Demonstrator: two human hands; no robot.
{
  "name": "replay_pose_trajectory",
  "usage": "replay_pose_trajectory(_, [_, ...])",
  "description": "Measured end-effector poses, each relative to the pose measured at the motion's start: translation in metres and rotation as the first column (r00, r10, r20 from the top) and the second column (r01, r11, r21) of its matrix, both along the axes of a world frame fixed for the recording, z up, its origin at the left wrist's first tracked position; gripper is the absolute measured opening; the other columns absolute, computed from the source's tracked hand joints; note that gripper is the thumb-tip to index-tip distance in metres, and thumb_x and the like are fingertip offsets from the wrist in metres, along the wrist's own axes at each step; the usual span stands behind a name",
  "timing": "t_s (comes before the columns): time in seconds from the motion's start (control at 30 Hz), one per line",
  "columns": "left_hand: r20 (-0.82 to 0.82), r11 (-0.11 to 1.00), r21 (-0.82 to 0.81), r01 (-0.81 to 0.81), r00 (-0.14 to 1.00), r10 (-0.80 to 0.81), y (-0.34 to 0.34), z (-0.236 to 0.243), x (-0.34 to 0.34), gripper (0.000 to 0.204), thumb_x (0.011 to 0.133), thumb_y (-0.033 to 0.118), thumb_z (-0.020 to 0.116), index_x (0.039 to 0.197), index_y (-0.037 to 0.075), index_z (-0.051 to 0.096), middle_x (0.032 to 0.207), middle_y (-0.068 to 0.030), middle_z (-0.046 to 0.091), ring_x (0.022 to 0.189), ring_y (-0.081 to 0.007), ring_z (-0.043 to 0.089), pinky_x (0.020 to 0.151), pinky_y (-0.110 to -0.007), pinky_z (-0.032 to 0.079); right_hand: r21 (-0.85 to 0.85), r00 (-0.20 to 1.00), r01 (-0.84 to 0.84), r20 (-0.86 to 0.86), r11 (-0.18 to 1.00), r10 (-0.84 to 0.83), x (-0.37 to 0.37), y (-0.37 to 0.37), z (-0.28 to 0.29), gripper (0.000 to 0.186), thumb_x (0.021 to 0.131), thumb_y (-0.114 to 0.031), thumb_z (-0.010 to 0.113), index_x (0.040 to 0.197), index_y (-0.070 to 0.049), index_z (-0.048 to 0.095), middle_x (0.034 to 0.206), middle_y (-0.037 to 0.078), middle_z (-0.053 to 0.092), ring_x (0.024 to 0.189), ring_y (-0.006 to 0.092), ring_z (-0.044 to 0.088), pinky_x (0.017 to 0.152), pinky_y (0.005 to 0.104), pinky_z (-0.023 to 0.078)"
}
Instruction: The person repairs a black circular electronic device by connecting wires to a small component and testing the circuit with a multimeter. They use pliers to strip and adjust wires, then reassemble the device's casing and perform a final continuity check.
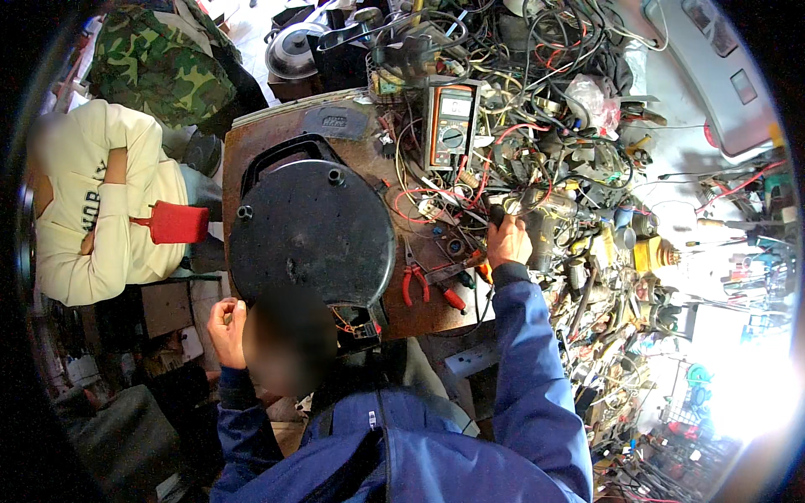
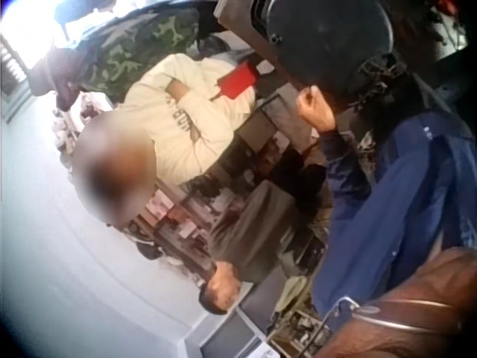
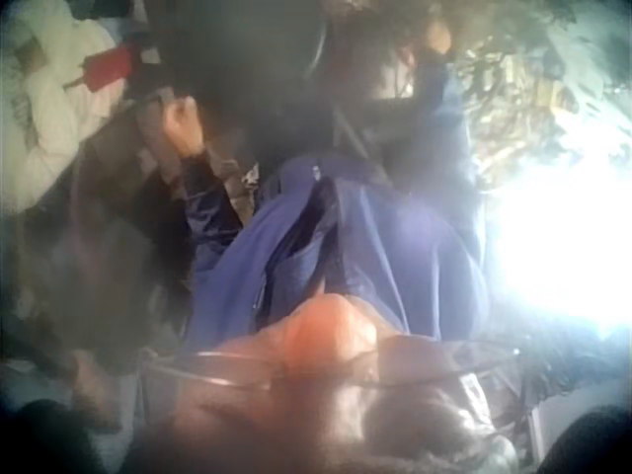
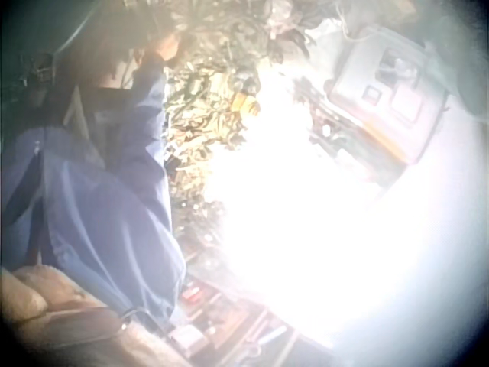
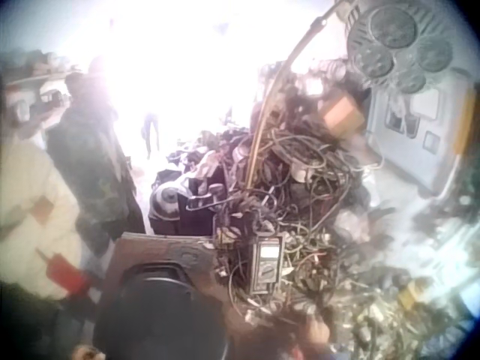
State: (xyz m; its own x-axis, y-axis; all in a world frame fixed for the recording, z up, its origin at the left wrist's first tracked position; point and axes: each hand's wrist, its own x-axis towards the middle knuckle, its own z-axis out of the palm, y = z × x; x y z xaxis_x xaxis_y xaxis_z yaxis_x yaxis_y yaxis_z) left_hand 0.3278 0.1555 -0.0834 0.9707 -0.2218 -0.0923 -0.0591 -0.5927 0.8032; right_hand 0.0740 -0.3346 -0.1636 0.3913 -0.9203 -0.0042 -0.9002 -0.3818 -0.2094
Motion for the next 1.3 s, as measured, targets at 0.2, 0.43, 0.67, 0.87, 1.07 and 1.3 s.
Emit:
replay_pose_trajectory(0.2, [-0.165, 0.975, -0.153, -0.163, 0.977, 0.137, 0.001, -0.023, 0.009, 0.043, 0.093, 0.014, 0.073, 0.128, -0.004, 0.057, 0.122, -0.0117, 0.065, 0.111, -0.0222, 0.064, 0.097, -0.037, 0.051, -0.144, 0.993, -0.122, -0.022, 0.982, 0.12, 0.002, 0.012, 0.016, 0.057, 0.086, -0.044, 0.077, 0.116, 0.0, 0.057, 0.107, 0.025, 0.064, 0.099, 0.0435, 0.065, 0.083, 0.0499, 0.053])
replay_pose_trajectory(0.43, [-0.615, 0.921, -0.326, -0.213, 0.787, -0.036, -0.021, -0.047, 0.078, 0.065, 0.097, 0.048, 0.065, 0.137, -0.002, 0.056, 0.132, -0.0125, 0.062, 0.116, -0.0233, 0.06, 0.1, -0.036, 0.047, 0.223, 0.887, -0.403, 0.333, 0.888, 0.319, 0.078, 0.079, 0.051, 0.053, 0.088, -0.045, 0.074, 0.106, 0.004, 0.066, 0.099, 0.025, 0.069, 0.094, 0.0392, 0.067, 0.082, 0.0482, 0.053])
replay_pose_trajectory(0.67, [-0.71, 0.925, -0.353, -0.143, 0.684, -0.165, -0.014, -0.08, 0.118, 0.052, 0.091, 0.052, 0.073, 0.116, 0.008, 0.065, 0.096, 0.0024, 0.068, 0.071, -0.005, 0.057, 0.051, -0.021, 0.037, 0.607, 0.862, -0.498, 0.423, 0.62, 0.278, 0.134, 0.075, -0.002, 0.083, 0.082, -0.071, 0.068, 0.115, 0.005, 0.07, 0.107, 0.023, 0.073, 0.102, 0.0347, 0.07, 0.091, 0.0424, 0.052])
replay_pose_trajectory(0.87, [-0.702, 0.867, -0.412, -0.282, 0.705, -0.104, -0.025, -0.071, 0.109, 0.051, 0.091, 0.045, 0.077, 0.117, 0.003, 0.064, 0.096, 0.0009, 0.069, 0.073, -0.0051, 0.062, 0.054, -0.018, 0.044, 0.658, 0.874, -0.48, 0.308, 0.58, 0.375, 0.171, 0.086, 0.062, 0.076, 0.081, -0.064, 0.075, 0.112, 0.004, 0.071, 0.1, 0.02, 0.074, 0.094, 0.0313, 0.072, 0.085, 0.0419, 0.054])
replay_pose_trajectory(1.07, [-0.723, 0.928, -0.348, -0.137, 0.669, -0.172, -0.021, -0.054, 0.121, 0.056, 0.091, 0.042, 0.076, 0.123, -0.001, 0.063, 0.106, -0.006, 0.07, 0.089, -0.0113, 0.066, 0.073, -0.025, 0.053, 0.762, 0.904, -0.427, 0.375, 0.486, 0.207, 0.173, 0.075, 0.035, 0.07, 0.078, -0.053, 0.083, 0.113, 0.006, 0.07, 0.102, 0.019, 0.074, 0.092, 0.0273, 0.072, 0.083, 0.0385, 0.054])
replay_pose_trajectory(1.3, [-0.63, 0.843, -0.529, -0.094, 0.709, -0.316, -0.025, -0.078, 0.122, 0.062, 0.096, 0.042, 0.069, 0.136, -0.002, 0.055, 0.126, -0.0106, 0.064, 0.109, -0.0193, 0.062, 0.098, -0.034, 0.049, 0.769, 0.774, -0.579, 0.623, 0.272, -0.112, 0.179, 0.096, 0.034, 0.057, 0.087, -0.033, 0.08, 0.128, 0.003, 0.062, 0.114, 0.013, 0.071, 0.099, 0.022, 0.068, 0.09, 0.0365, 0.053])
